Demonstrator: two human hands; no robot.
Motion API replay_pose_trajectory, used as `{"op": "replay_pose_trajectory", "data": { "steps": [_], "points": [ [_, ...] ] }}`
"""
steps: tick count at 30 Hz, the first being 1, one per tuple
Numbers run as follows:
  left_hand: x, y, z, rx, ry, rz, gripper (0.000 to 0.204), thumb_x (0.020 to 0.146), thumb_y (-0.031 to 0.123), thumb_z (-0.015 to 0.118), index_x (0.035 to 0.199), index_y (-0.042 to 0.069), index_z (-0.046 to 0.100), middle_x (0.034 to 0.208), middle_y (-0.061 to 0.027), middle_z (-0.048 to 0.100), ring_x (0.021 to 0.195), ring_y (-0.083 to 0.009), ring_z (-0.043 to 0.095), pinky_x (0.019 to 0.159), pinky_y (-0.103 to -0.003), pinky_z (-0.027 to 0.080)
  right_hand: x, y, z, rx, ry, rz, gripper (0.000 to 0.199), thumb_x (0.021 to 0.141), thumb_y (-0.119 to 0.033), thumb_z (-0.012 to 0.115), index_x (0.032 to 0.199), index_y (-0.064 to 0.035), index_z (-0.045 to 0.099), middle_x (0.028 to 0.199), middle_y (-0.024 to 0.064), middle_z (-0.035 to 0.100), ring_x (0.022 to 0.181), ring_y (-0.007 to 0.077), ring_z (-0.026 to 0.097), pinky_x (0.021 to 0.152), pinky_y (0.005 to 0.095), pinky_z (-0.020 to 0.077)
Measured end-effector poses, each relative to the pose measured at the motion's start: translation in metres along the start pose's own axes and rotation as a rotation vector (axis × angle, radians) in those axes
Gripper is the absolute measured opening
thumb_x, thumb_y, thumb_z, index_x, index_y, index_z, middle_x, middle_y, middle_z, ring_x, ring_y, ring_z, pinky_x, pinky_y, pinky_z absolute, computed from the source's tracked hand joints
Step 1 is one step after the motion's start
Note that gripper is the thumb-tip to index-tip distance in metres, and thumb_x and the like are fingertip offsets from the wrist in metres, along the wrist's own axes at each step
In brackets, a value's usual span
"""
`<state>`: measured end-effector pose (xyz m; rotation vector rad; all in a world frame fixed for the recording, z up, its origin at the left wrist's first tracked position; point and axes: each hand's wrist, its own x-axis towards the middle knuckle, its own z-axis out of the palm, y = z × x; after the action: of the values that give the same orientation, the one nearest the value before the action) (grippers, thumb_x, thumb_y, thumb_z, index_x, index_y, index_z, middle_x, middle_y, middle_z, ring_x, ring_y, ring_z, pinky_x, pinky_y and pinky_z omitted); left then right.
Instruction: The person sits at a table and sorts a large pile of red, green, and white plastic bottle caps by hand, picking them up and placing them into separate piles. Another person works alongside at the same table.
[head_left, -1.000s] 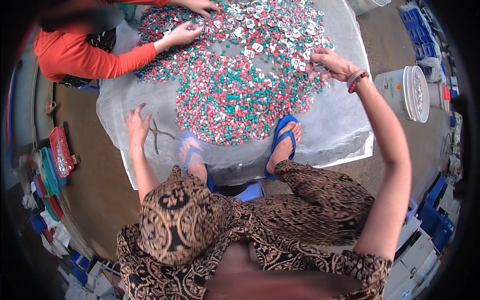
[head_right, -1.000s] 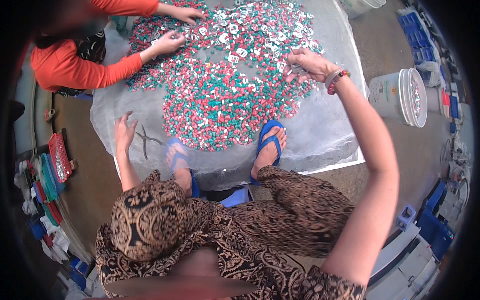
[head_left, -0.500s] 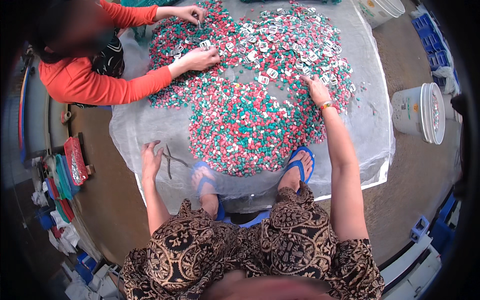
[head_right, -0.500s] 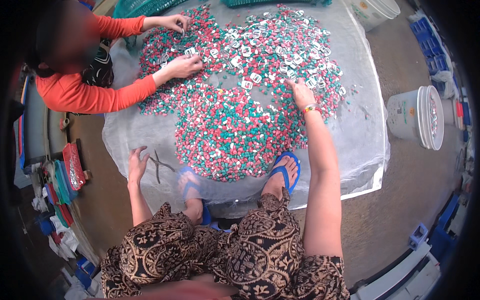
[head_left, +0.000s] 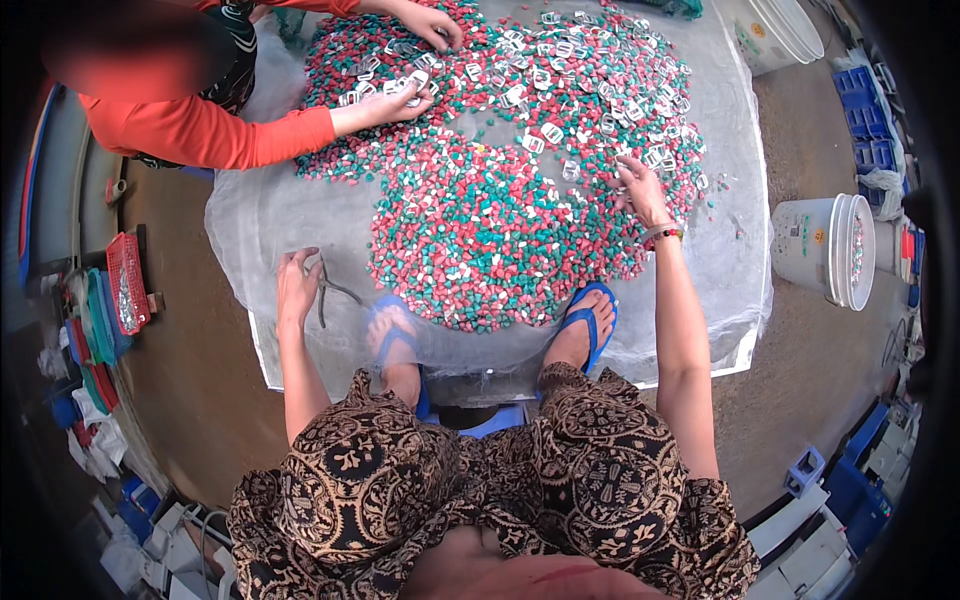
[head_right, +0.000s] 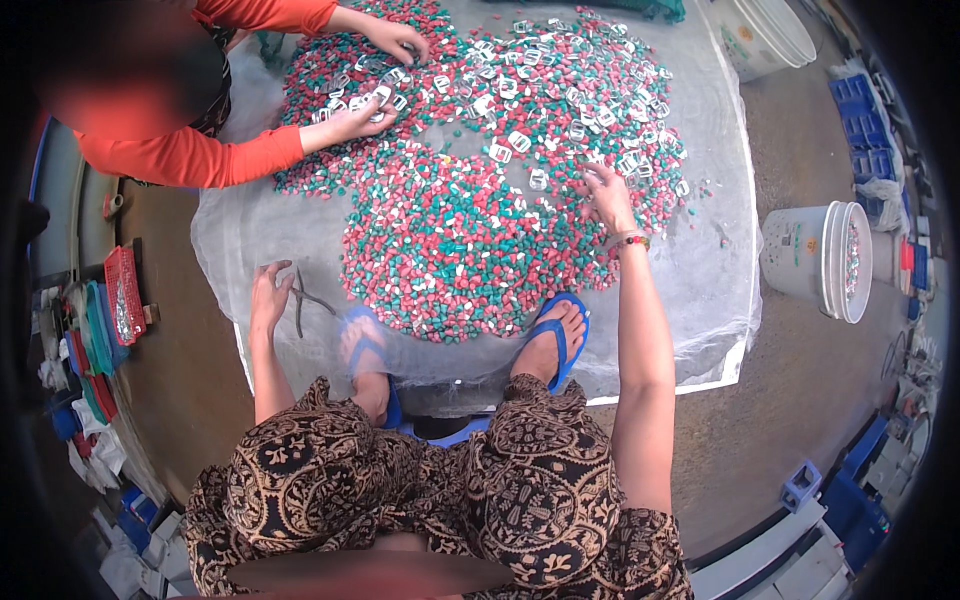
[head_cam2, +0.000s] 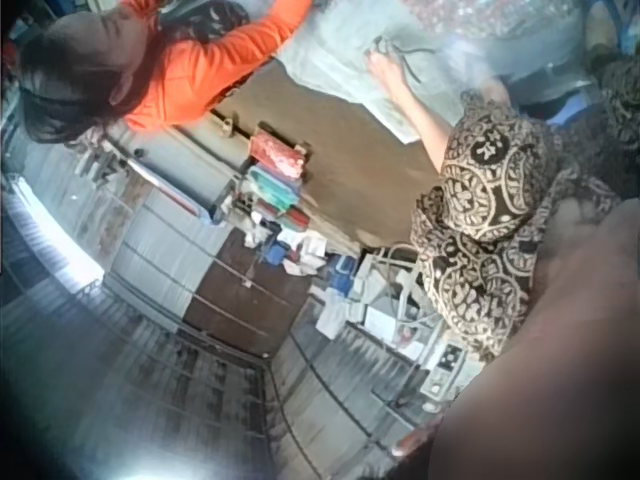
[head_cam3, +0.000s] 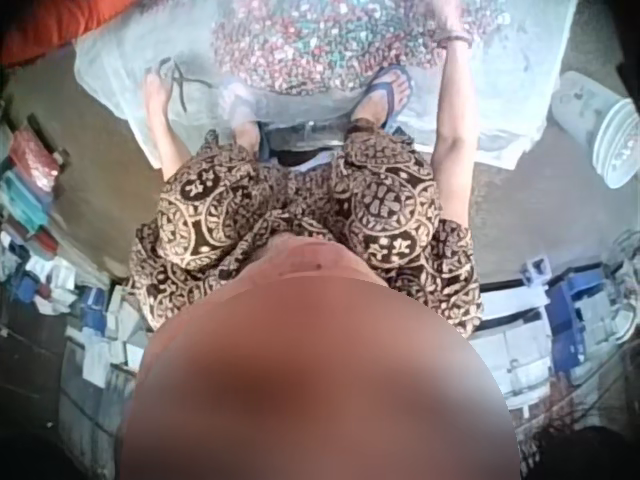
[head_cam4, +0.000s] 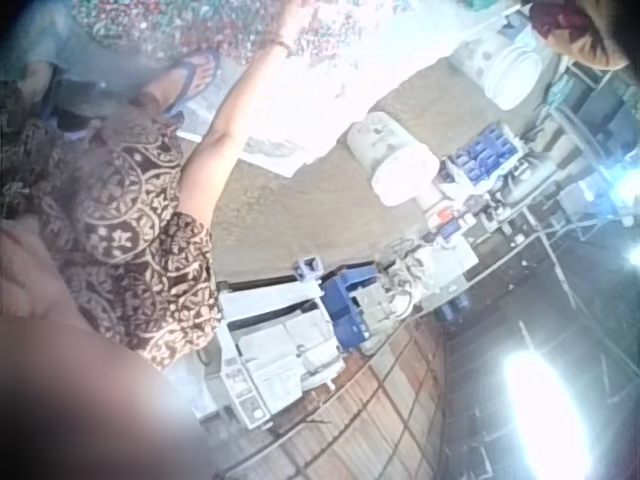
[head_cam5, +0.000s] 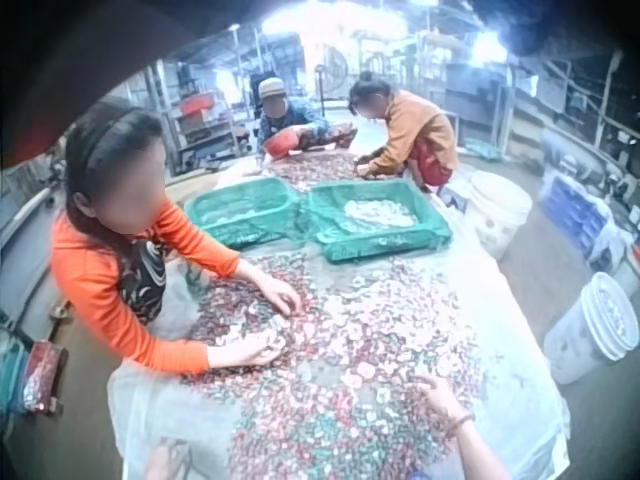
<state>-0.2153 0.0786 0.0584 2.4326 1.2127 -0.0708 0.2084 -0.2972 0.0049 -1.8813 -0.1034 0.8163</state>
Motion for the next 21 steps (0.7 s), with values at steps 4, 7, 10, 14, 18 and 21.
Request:
{"op": "replay_pose_trajectory", "data": {
  "steps": [4, 7, 10, 14, 18, 21],
  "points": [
    [-0.001, -0.015, 0.002, 0.012, -0.035, -0.057, 0.030, 0.080, 0.015, 0.063, 0.108, 0.007, 0.064, 0.107, -0.0206, 0.057, 0.103, -0.0356, 0.055, 0.090, -0.041, 0.043, 0.024, 0.016, -0.020, -0.331, 0.208, -0.065, 0.029, 0.086, -0.014, 0.055, 0.113, -0.0053, 0.062, 0.082, 0.0107, 0.069, 0.051, 0.0152, 0.062, 0.051, 0.0301, 0.0494],
    [-0.001, -0.036, 0.010, 0.079, -0.138, -0.105, 0.029, 0.079, 0.018, 0.064, 0.105, 0.006, 0.065, 0.100, -0.0206, 0.060, 0.099, -0.0349, 0.057, 0.088, -0.041, 0.045, 0.052, 0.041, -0.025, -0.700, 0.393, -0.217, 0.039, 0.080, -0.017, 0.064, 0.117, -0.0058, 0.058, 0.097, 0.0222, 0.064, 0.093, 0.0340, 0.062, 0.080, 0.0416, 0.0484],
    [-0.004, -0.049, 0.020, 0.112, -0.236, -0.165, 0.029, 0.078, 0.020, 0.065, 0.104, 0.006, 0.066, 0.098, -0.0212, 0.062, 0.097, -0.0343, 0.059, 0.085, -0.041, 0.046, 0.061, 0.065, -0.013, -0.837, 0.420, -0.117, 0.048, 0.073, -0.018, 0.074, 0.111, -0.0023, 0.051, 0.101, 0.0289, 0.058, 0.099, 0.0392, 0.057, 0.082, 0.0482, 0.0468],
    [0.002, -0.036, 0.025, 0.084, -0.227, -0.137, 0.029, 0.079, 0.020, 0.063, 0.105, 0.006, 0.065, 0.102, -0.0212, 0.062, 0.098, -0.0335, 0.060, 0.084, -0.040, 0.047, 0.036, 0.071, 0.023, -0.678, 0.245, -0.370, 0.024, 0.078, -0.006, 0.060, 0.099, 0.0032, 0.054, 0.085, 0.0239, 0.064, 0.083, 0.0388, 0.063, 0.073, 0.0440, 0.0507],
    [0.010, 0.004, 0.011, 0.024, -0.087, -0.030, 0.029, 0.082, 0.020, 0.062, 0.107, 0.005, 0.063, 0.103, -0.0193, 0.061, 0.095, -0.0319, 0.061, 0.083, -0.040, 0.047, -0.006, 0.046, 0.052, 0.090, -0.137, -0.125, 0.035, 0.082, -0.017, 0.067, 0.108, 0.0057, 0.058, 0.066, 0.0061, 0.062, 0.050, 0.0133, 0.058, 0.044, 0.0274, 0.0446],
    [0.009, 0.045, -0.012, -0.068, -0.035, 0.019, 0.028, 0.083, 0.018, 0.061, 0.108, 0.006, 0.063, 0.104, -0.0183, 0.060, 0.092, -0.0300, 0.061, 0.082, -0.039, 0.048, -0.027, 0.031, 0.059, 0.058, -0.047, -0.185, 0.030, 0.082, -0.020, 0.069, 0.100, 0.0036, 0.061, 0.057, 0.0023, 0.055, 0.040, 0.0078, 0.047, 0.036, 0.0232, 0.0351]
  ]
}}
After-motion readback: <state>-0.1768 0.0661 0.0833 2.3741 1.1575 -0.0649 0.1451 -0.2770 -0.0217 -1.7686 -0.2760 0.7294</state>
